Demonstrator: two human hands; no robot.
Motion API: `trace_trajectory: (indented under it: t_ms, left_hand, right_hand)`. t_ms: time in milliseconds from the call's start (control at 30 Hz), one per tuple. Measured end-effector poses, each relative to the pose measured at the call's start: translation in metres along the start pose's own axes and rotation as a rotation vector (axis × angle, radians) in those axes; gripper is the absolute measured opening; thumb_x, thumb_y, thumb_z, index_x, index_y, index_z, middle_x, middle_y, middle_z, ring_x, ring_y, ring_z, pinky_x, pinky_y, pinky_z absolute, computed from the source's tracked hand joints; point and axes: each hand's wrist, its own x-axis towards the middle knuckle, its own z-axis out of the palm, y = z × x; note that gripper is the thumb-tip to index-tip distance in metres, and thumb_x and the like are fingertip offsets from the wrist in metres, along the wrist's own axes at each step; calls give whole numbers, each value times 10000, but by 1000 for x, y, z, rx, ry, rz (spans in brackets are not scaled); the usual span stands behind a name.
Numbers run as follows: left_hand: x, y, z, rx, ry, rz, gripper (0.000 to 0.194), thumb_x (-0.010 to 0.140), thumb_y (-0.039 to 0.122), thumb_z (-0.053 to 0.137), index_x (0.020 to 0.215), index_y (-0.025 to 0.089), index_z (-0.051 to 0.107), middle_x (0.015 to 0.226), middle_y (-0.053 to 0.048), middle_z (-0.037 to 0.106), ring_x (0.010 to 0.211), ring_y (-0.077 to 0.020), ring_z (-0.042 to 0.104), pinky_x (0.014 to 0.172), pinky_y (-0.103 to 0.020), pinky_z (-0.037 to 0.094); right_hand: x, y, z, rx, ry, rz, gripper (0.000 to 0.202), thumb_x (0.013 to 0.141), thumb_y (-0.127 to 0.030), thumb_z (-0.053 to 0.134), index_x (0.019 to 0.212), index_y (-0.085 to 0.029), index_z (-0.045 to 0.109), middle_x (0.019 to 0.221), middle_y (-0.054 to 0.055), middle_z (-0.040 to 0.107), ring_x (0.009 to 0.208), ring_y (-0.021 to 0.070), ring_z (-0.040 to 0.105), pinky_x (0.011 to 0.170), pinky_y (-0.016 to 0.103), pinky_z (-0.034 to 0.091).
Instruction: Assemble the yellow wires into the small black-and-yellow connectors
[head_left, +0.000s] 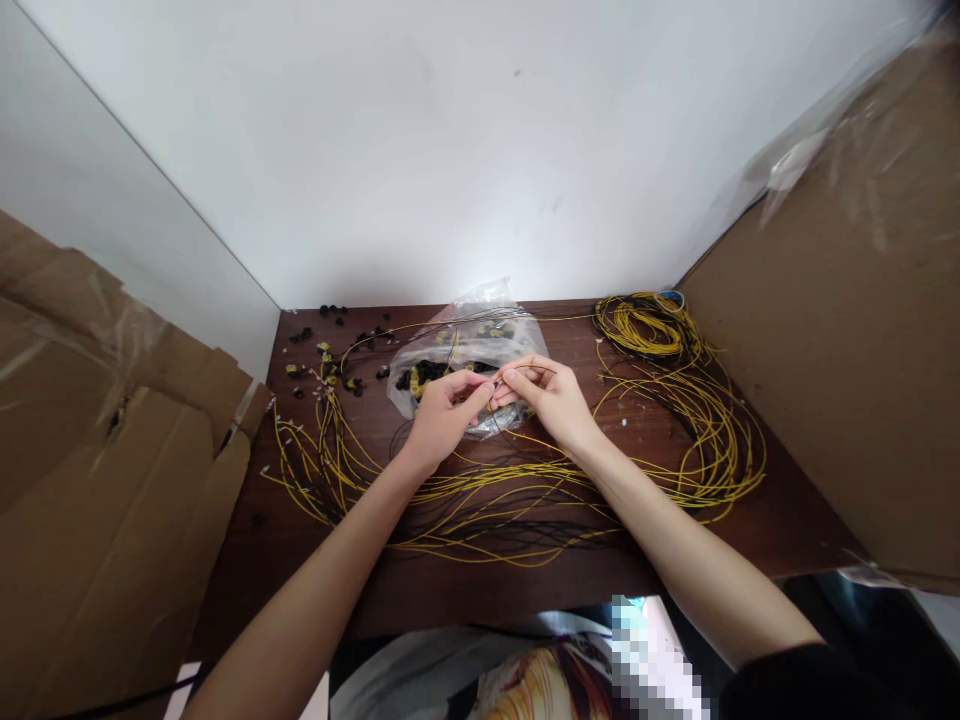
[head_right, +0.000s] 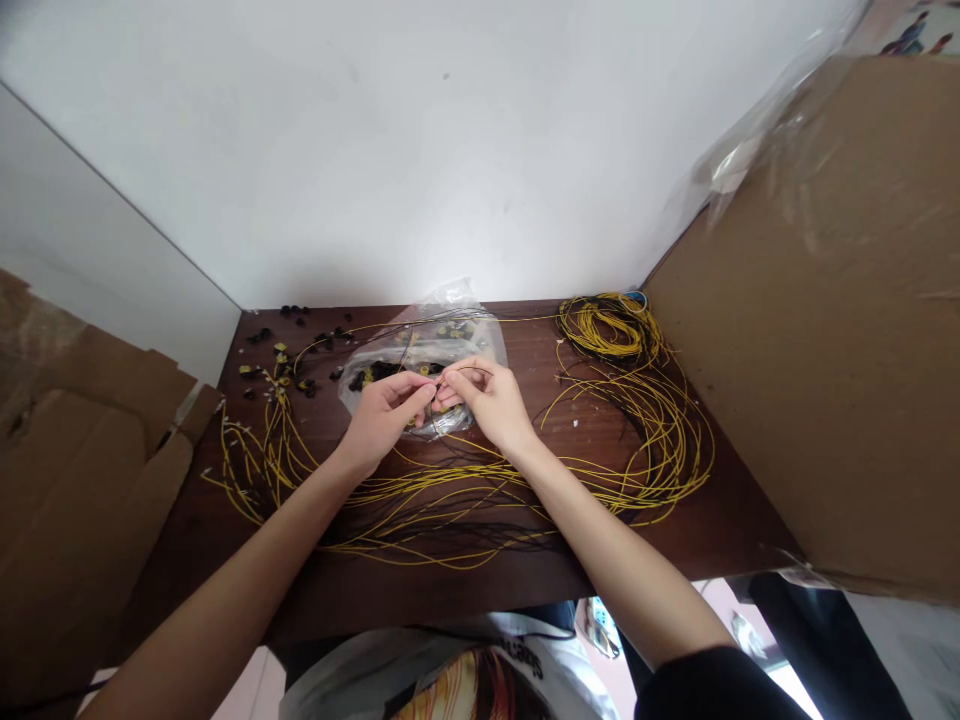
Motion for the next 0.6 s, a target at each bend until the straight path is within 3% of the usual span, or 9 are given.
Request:
trace_trajectory:
  t_ms: [167, 600]
  left_hand:
    - [0, 0, 0, 5, 5, -5, 184, 744, 299, 621, 768, 118, 638, 619, -3, 602, 490, -67, 453, 480, -189, 388]
    - [1, -1, 0, -18, -9, 4, 175, 744, 295, 622, 785, 127, 650, 628, 1, 604, 491, -66, 449, 474, -182, 380]
  right_hand:
    - [0, 0, 2, 42, 11, -17, 329, 645, -426, 745, 757, -174, 566, 655, -5, 659, 515, 125, 637, 574, 292, 572]
    - [-1, -2, 0, -139, -25, -50, 253, 655, -383, 738, 753, -174, 633, 608, -6, 647, 578, 134, 635, 630, 291, 550]
